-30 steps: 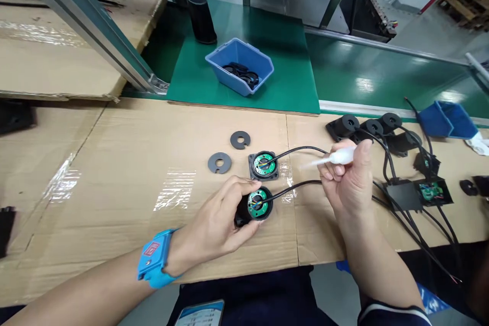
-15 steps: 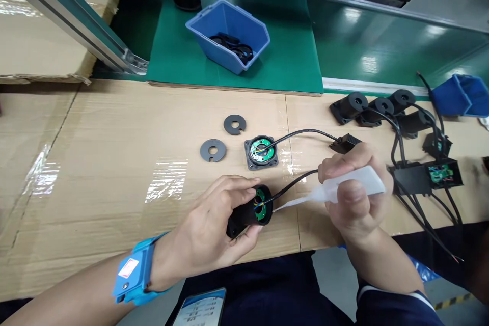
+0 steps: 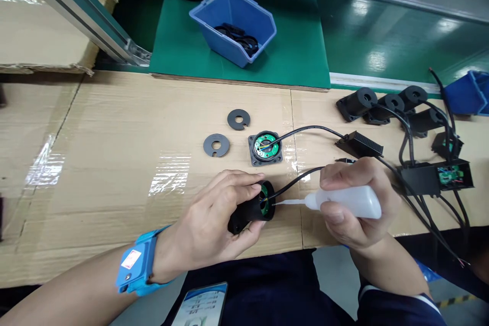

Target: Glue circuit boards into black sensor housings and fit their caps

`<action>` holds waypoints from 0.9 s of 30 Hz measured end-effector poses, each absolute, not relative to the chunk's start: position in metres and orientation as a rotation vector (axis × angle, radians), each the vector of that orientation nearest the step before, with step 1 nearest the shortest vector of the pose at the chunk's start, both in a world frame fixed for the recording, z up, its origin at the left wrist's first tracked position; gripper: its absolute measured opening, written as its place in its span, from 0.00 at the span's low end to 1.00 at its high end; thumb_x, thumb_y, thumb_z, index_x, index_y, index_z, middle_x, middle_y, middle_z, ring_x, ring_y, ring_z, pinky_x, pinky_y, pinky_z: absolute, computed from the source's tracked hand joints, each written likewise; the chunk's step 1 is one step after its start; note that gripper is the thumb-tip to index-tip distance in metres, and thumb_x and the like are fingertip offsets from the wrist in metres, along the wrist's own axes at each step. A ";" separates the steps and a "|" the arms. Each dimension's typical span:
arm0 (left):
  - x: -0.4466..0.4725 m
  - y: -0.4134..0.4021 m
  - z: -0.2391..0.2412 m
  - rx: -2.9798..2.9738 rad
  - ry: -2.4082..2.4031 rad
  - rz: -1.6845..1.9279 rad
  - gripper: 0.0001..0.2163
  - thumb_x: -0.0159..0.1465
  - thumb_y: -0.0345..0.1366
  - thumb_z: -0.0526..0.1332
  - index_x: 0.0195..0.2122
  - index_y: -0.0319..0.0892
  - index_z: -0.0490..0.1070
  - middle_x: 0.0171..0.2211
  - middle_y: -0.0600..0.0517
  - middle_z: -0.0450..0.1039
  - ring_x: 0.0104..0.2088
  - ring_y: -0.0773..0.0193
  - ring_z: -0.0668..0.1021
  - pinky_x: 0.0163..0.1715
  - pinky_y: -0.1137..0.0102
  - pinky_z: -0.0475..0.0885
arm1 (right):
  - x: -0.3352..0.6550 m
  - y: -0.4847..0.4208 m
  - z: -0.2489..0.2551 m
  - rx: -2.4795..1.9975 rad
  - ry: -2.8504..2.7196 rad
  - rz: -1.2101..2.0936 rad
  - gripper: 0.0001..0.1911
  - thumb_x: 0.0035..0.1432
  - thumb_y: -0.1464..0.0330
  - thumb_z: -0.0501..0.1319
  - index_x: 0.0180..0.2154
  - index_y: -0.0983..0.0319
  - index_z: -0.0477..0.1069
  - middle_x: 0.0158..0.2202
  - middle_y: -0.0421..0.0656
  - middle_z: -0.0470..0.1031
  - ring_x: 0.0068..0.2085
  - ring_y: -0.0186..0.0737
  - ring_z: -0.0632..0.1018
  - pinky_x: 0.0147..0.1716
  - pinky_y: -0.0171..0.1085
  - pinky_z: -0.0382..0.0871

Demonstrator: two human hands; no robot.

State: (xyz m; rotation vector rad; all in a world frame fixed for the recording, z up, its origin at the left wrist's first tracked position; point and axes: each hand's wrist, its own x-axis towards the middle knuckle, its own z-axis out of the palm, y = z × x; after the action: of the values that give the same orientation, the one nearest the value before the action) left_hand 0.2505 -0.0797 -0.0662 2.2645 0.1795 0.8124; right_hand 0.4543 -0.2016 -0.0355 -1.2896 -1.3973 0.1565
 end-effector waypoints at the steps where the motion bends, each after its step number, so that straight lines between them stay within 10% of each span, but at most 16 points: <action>1: 0.250 -0.080 -0.066 2.264 0.176 0.810 0.25 0.56 0.27 0.70 0.53 0.35 0.64 0.50 0.38 0.74 0.53 0.53 0.78 0.50 0.58 0.77 | 0.454 -0.202 -0.036 -1.296 -1.408 0.155 0.14 0.62 0.63 0.68 0.46 0.60 0.69 0.30 0.40 0.69 0.26 0.35 0.70 0.19 0.37 0.66; 27: 0.252 -0.077 -0.067 2.247 0.183 0.768 0.25 0.56 0.27 0.71 0.52 0.34 0.64 0.50 0.38 0.74 0.53 0.54 0.78 0.51 0.60 0.77 | 0.453 -0.195 -0.025 -1.371 -1.483 0.155 0.15 0.64 0.58 0.66 0.40 0.61 0.66 0.26 0.38 0.70 0.23 0.31 0.72 0.20 0.34 0.70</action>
State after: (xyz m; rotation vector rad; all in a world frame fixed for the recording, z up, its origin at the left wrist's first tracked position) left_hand 0.2515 -0.0768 -0.0668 2.2474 0.1826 0.7682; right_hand 0.4526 -0.1952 -0.0246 -1.3705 -1.4829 0.1547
